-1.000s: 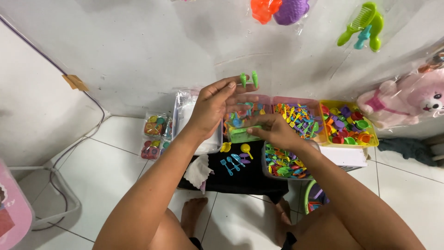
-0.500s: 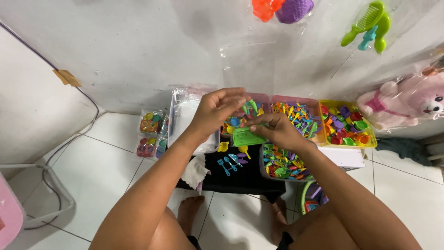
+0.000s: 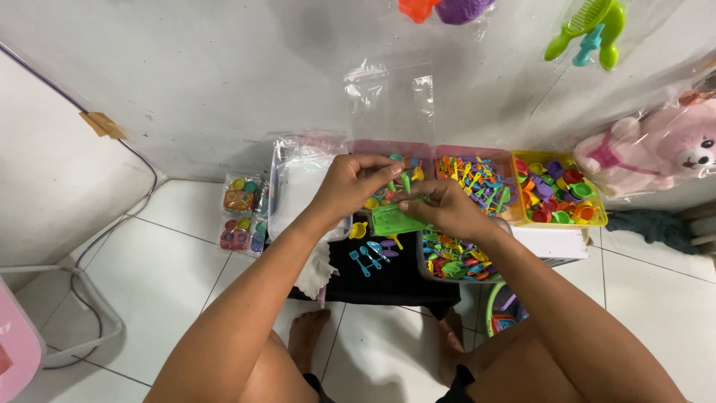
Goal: Packaging small plastic toy components into clear plastic bags from various bins.
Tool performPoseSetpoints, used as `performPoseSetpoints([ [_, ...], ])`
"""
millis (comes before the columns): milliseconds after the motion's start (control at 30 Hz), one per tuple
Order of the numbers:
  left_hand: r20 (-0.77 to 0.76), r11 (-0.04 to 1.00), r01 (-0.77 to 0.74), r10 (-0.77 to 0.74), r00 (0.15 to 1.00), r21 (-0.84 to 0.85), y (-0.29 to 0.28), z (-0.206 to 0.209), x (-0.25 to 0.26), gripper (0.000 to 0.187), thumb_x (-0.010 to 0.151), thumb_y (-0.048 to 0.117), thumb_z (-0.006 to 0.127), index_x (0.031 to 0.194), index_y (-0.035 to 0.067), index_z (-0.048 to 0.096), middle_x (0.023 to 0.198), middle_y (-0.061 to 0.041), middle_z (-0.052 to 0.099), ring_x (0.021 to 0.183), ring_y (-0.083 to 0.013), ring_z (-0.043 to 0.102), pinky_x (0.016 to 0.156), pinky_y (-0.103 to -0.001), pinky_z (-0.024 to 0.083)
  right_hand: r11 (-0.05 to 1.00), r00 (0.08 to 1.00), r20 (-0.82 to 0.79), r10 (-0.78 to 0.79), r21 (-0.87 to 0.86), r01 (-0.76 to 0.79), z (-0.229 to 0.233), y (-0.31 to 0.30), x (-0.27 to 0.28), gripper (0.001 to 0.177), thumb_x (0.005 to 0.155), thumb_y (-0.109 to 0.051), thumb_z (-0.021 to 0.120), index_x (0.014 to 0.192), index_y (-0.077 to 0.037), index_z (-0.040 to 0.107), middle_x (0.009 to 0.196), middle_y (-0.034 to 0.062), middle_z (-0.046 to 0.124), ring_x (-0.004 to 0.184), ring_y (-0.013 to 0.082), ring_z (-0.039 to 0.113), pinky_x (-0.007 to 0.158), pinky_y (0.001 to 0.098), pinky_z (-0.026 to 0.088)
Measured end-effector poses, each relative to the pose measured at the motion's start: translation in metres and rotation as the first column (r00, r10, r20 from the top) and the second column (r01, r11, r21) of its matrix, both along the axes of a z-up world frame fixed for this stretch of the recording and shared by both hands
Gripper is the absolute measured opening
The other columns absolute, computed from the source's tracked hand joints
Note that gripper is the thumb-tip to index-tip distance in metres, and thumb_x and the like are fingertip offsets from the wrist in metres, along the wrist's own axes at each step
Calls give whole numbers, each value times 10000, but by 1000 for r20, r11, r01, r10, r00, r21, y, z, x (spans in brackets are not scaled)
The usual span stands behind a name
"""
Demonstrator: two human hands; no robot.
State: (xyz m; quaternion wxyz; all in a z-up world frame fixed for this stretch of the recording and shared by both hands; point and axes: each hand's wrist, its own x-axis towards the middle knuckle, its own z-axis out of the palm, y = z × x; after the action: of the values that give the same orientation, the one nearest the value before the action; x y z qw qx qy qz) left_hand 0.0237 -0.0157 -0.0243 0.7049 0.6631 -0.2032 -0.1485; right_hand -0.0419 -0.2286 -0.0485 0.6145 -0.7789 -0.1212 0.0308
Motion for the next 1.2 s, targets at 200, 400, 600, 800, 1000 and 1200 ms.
performPoseSetpoints([
  [200, -47, 1000, -30, 30, 998, 3, 4, 6, -1, 229, 913, 209, 751, 1075, 49, 776, 892, -85, 768, 787, -67, 680, 713, -220, 606, 999, 1000, -20, -23, -39, 22, -2, -3, 3, 133, 930, -8, 718, 1034, 10, 798, 713, 171, 741, 529, 132, 547, 529, 282, 449],
  [400, -35, 999, 10, -8, 999, 51, 4, -1, 3, 235, 849, 128, 788, 1063, 33, 776, 881, -72, 760, 781, -85, 699, 712, -238, 617, 999, 999, -37, -34, -38, 33, -7, -9, 4, 134, 938, 2, 704, 1042, 17, 787, 757, 186, 757, 557, 153, 602, 545, 288, 485],
  [600, -93, 1000, -27, 28, 995, 11, 5, 0, 6, 241, 852, 141, 797, 1053, 11, 771, 804, -85, 740, 695, -103, 699, 659, -244, 612, 1000, 998, -67, 2, 23, -1, 3, -3, 1, 179, 914, 6, 711, 1084, 24, 764, 875, 168, 776, 672, 179, 678, 644, 337, 557],
  [800, -129, 999, -31, 27, 991, -25, 6, 2, 1, 219, 842, 129, 807, 1000, -16, 761, 758, -80, 727, 655, -94, 696, 641, -233, 597, 999, 998, -62, -24, 25, 26, -8, -10, 6, 192, 927, -5, 699, 1113, 24, 739, 923, 181, 785, 718, 204, 726, 662, 347, 589],
  [1000, -116, 999, -27, 24, 993, -22, 4, 0, 1, 232, 802, 105, 845, 991, -4, 769, 787, -75, 738, 689, -98, 706, 662, -236, 589, 999, 998, -54, -20, 43, 23, 11, -3, 2, 258, 882, 65, 676, 1136, 55, 714, 933, 182, 775, 703, 182, 697, 656, 347, 578],
  [1200, -81, 999, -18, 15, 997, -36, 1, -1, 1, 241, 780, 97, 868, 984, 3, 778, 791, -73, 738, 724, -94, 708, 679, -237, 606, 996, 999, -33, 13, 91, -10, 0, -12, 5, 324, 876, 90, 662, 1196, 59, 696, 992, 210, 777, 700, 206, 707, 653, 351, 576],
])
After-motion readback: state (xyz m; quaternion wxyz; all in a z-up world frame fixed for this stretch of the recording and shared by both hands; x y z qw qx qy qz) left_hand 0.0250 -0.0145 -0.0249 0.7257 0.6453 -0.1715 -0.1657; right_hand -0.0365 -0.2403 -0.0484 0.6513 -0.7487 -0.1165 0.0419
